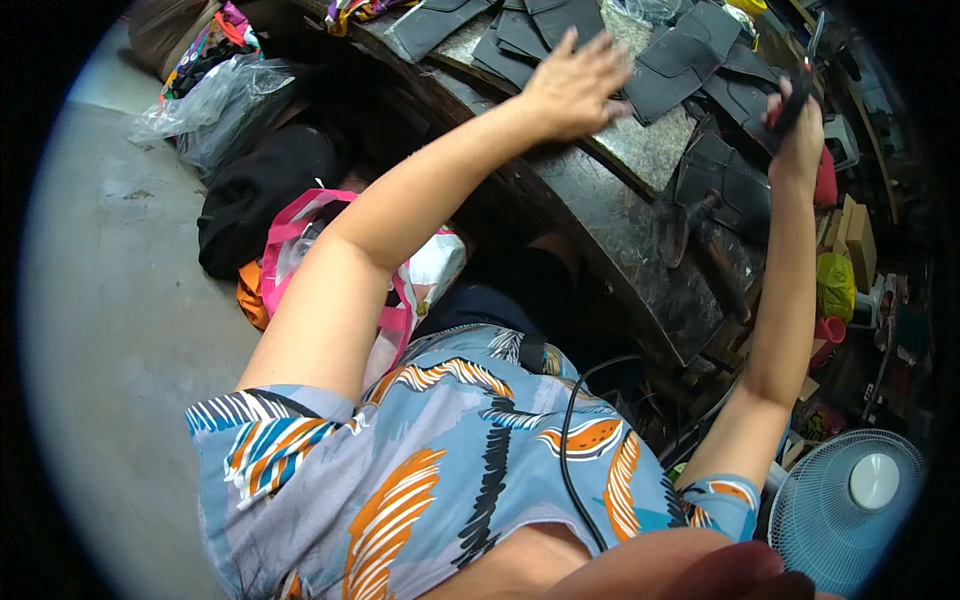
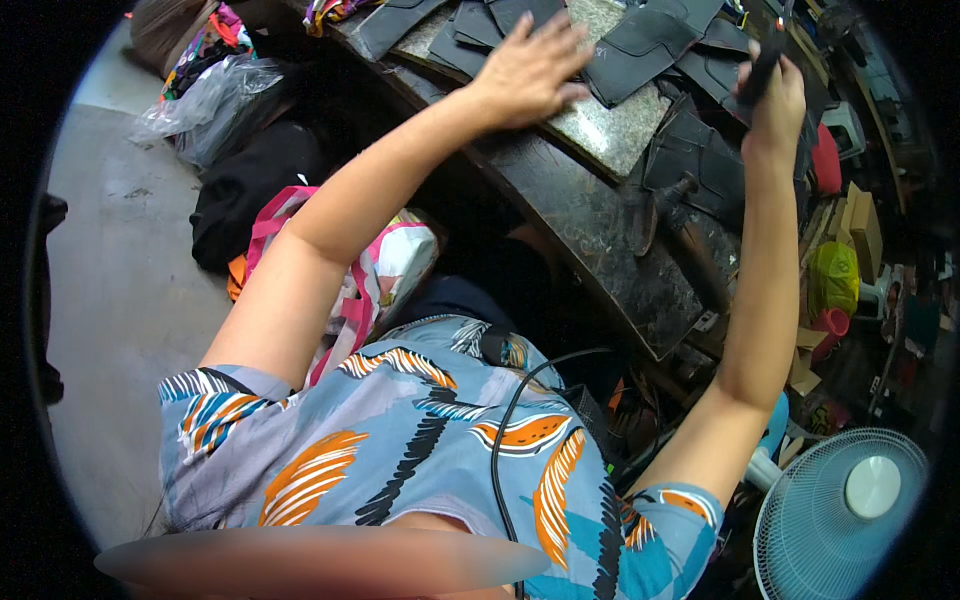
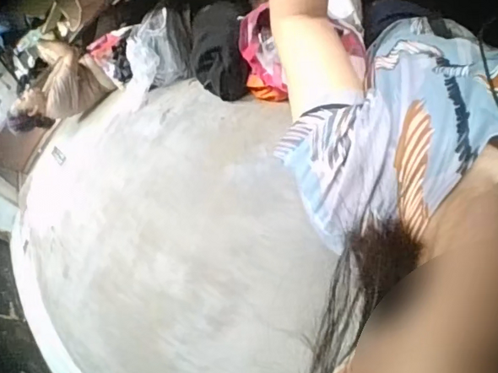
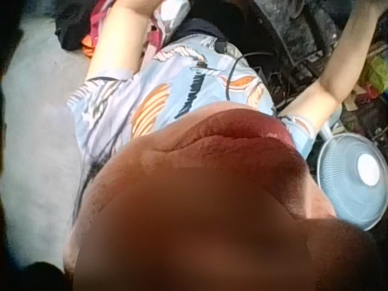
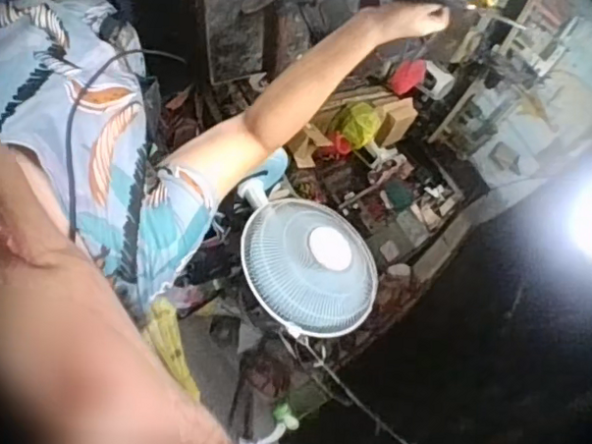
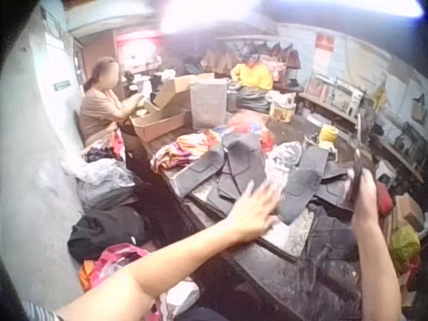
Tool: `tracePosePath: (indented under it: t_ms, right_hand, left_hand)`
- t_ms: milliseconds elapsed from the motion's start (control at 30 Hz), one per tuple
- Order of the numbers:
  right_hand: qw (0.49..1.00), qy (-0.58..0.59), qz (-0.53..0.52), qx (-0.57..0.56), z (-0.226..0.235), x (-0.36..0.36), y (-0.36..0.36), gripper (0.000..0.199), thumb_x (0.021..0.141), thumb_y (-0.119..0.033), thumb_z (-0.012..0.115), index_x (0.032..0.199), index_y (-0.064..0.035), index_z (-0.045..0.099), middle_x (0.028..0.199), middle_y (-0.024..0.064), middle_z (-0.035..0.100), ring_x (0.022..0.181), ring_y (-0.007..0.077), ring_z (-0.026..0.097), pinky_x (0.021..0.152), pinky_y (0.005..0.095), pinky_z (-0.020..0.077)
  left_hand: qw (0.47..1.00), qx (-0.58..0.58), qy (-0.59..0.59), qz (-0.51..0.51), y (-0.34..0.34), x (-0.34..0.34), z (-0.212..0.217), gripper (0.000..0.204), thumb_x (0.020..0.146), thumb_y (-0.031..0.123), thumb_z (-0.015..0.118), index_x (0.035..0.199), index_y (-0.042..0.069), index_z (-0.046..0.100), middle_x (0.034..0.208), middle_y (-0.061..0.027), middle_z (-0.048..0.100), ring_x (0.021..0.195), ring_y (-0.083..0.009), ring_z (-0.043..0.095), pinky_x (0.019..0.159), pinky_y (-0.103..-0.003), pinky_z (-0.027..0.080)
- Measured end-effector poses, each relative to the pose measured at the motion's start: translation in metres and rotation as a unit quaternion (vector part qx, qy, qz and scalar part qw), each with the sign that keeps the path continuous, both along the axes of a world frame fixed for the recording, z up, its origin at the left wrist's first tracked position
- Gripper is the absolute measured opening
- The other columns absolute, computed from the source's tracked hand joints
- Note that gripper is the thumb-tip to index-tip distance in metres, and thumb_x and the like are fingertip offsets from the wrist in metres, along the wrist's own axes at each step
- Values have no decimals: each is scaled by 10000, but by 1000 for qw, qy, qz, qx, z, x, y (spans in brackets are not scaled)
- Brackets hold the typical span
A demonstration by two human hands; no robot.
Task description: The person repeatedly places a yellow template on black leather pieces and cuts around it with scissors. They trim edges, stack cut pieces, and continue cutting additional pieces on a cluttered workbench.
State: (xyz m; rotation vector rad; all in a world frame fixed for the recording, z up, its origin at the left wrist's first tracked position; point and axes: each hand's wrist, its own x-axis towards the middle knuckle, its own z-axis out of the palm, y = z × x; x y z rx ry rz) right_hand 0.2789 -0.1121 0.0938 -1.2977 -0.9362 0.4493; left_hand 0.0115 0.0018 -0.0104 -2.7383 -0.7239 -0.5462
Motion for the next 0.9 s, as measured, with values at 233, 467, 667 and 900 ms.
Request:
tracePosePath:
  t_ms: [233, 467, 667, 900]
  right_hand:
    - [990, 0, 91, -109, -13, -72, -100, 300, 958, -274, 594, 1113, -24, 533, 706, 18, 535, 589, 93, 507, 542, 229, 417]
    - [969, 48, 124, -207, -21, -96, -108, 278, 942, -273, 647, 1059, -58, 516, 650, -7, 521, 491, 61, 459, 472, 193, 372]
    - [969, 44, 153, -189, -24, -119, -97, 370, 953, -307, 621, 1138, -3, 522, 636, -2, 496, 516, 69, 460, 482, 211, 357]
    - [927, 26, 219, -303, -6, -111, -112, 470, 926, -409, 651, 1148, -16, 520, 656, 0, 514, 496, 75, 474, 455, 227, 378]
  left_hand:
    - [977, -168, -17, -131, -80, -61, -16, 676, 998, 562, 346, 1468, 78, 390, 1555, -190, 300, 1461, -353, 236, 1200, -481, 165]
    - [961, -127, -242, 45, -61, -68, 12, 366, 879, 394, 665, 985, 44, 685, 926, -121, 630, 957, -271, 605, 776, -390, 529]
    - [971, -110, -144, 156, -38, -18, 6, 161, 815, 218, 670, 856, 63, 686, 928, -114, 656, 926, -292, 652, 734, -386, 562]
    - [962, -166, -192, 99, -35, -46, -9, 129, 839, 131, 597, 902, 28, 643, 880, -143, 682, 817, -331, 677, 726, -425, 560]
